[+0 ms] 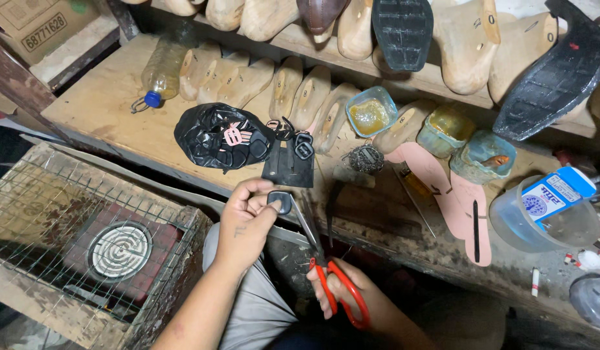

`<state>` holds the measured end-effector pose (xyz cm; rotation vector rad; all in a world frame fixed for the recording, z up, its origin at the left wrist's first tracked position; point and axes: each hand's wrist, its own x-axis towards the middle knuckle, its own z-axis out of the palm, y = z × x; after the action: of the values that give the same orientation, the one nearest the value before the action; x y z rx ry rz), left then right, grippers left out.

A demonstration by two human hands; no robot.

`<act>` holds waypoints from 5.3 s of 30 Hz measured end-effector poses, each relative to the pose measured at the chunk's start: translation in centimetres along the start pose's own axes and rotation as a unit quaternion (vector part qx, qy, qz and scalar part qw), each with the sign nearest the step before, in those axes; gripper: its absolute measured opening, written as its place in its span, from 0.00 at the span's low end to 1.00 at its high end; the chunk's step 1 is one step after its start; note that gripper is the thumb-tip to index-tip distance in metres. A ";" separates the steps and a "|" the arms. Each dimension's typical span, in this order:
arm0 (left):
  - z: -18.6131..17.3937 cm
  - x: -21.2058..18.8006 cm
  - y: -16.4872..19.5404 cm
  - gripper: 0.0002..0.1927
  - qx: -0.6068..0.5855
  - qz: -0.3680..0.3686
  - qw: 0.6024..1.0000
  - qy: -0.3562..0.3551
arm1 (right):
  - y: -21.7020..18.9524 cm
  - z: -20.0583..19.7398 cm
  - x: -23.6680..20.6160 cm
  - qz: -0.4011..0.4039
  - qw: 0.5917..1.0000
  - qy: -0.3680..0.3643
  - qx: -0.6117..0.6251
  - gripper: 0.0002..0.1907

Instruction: The person trims excess material from black plastic shoe buckles using red-handled scissors and a metal scraper. They handle several buckles one at a time, cutting and scraping edges, then placing finished pieces into a black plastic bag on the workbench.

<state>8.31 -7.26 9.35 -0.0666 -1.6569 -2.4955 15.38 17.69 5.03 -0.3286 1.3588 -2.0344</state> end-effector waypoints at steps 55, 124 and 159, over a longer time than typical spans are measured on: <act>0.1 0.4 1.7 0.10 0.020 -0.101 0.994 0.020 | -4.1 0.6 0.5 0.178 0.959 0.126 -0.183 0.14; -1.1 1.3 1.7 0.11 0.122 -0.151 0.979 -0.060 | -3.1 -0.1 -0.1 0.131 0.981 0.048 -0.133 0.12; -0.2 1.2 1.6 0.05 0.038 -0.126 0.991 0.005 | -3.0 1.7 -0.8 0.155 0.970 0.109 -0.153 0.15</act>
<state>7.42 -8.15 10.92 0.1726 -1.8588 -2.5987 15.76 17.71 8.56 -0.0182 1.7437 -1.6392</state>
